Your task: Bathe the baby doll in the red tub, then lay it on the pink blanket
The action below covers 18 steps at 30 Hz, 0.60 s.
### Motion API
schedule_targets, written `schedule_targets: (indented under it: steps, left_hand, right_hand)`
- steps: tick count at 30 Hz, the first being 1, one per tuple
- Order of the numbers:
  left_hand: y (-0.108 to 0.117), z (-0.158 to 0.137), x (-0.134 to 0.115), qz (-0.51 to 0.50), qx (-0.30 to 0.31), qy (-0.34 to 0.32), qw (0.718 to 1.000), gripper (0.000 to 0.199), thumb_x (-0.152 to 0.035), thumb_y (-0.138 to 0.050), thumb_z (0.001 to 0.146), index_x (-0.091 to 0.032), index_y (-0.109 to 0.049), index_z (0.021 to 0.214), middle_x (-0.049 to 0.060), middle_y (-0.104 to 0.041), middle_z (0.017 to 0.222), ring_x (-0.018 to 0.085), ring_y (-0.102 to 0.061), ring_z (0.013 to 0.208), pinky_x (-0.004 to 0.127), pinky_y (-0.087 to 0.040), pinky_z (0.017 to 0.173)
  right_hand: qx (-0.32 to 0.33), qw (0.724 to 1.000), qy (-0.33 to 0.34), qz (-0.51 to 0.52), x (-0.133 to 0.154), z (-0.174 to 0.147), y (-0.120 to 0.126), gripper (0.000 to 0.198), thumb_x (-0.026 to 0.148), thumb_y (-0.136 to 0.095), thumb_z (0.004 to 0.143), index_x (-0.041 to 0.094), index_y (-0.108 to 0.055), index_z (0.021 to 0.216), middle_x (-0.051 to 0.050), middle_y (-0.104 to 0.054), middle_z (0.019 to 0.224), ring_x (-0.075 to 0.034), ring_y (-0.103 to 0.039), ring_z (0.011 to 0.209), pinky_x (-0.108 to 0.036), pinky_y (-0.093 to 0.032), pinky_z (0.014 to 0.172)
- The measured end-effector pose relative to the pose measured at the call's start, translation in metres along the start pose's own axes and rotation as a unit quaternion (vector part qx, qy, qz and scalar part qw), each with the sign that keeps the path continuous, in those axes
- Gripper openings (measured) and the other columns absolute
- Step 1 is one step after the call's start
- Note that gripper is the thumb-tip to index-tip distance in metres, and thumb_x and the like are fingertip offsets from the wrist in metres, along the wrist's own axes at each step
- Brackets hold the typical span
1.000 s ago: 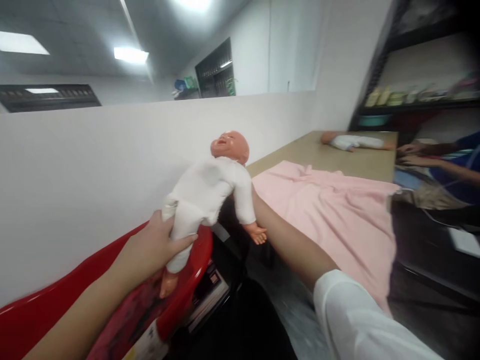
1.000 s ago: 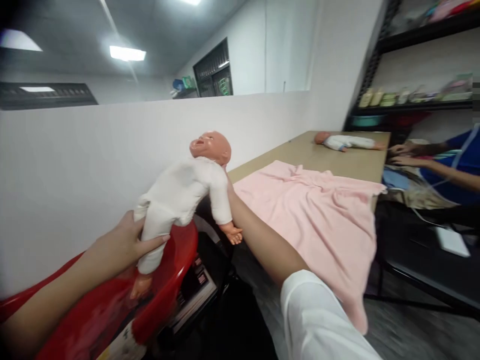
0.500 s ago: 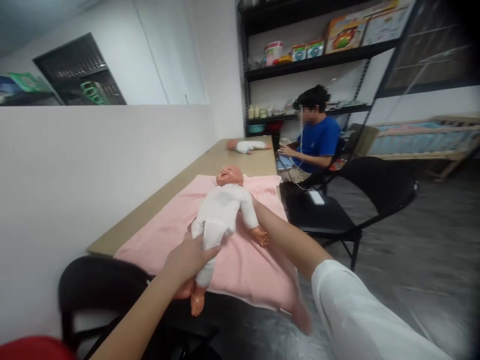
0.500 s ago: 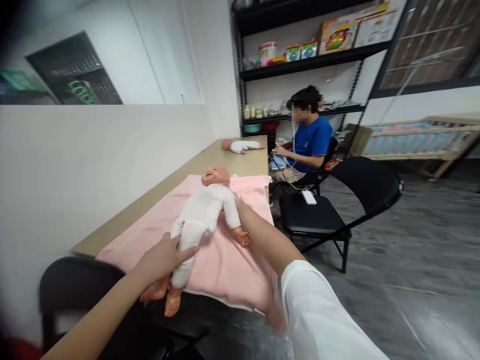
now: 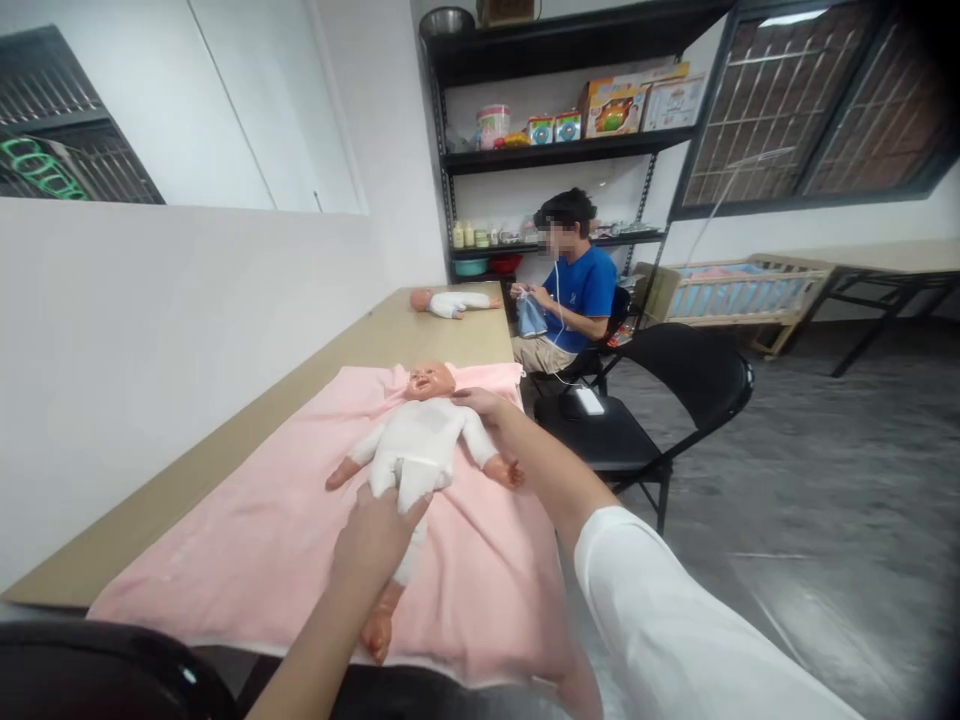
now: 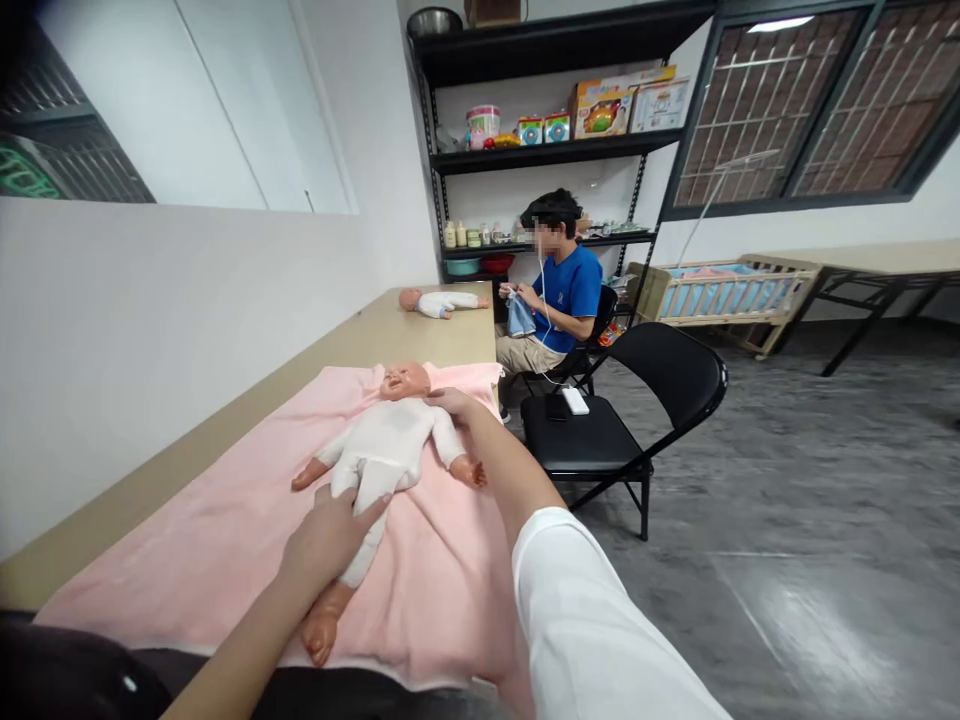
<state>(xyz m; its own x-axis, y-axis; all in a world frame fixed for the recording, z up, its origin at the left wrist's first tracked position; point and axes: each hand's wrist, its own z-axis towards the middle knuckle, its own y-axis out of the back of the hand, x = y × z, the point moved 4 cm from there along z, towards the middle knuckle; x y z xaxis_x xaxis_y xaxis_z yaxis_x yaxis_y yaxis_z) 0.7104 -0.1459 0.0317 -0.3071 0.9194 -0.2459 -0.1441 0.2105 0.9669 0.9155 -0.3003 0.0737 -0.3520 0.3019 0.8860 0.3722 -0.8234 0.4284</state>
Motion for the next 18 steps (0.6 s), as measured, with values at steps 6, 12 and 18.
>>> schedule_targets:
  steps: [6,12,18]
  left_hand:
    - [0.005,-0.086,0.008,-0.053,-0.172,-0.082,0.98,0.035,-0.04,-0.042,0.094,-0.02,-0.056,0.12,0.015,-0.045,0.138,0.031,-0.052,0.118,0.049,-0.048,0.094]
    - [-0.086,-0.278,0.07,-0.102,-0.345,-0.011,0.933,0.045,-0.01,-0.053,0.087,-0.021,-0.041,0.13,0.013,-0.044,0.136,0.023,-0.045,0.129,0.042,-0.048,0.102]
    - [-0.197,-0.378,0.176,-0.054,-0.178,0.289,0.939,0.045,-0.02,-0.041,0.093,-0.012,-0.038,0.137,0.016,-0.039,0.142,0.025,-0.041,0.134,0.045,-0.043,0.109]
  right_hand:
    - [-0.016,0.993,-0.04,-0.114,-0.018,-0.011,-0.007,0.037,0.022,-0.044,0.092,-0.001,-0.054,0.12,-0.023,-0.055,0.129,-0.025,-0.053,0.117,-0.038,-0.037,0.107]
    - [-0.06,0.963,0.21,-0.157,0.004,-0.151,-0.025,0.038,0.034,-0.054,0.089,0.019,-0.055,0.124,-0.012,-0.055,0.13,-0.025,-0.054,0.119,-0.044,-0.044,0.103]
    - [0.122,0.884,0.447,-0.067,0.056,-0.333,-0.101,0.033,0.009,-0.049,0.082,0.023,-0.061,0.109,-0.005,-0.068,0.103,-0.016,-0.065,0.097,-0.026,-0.055,0.082]
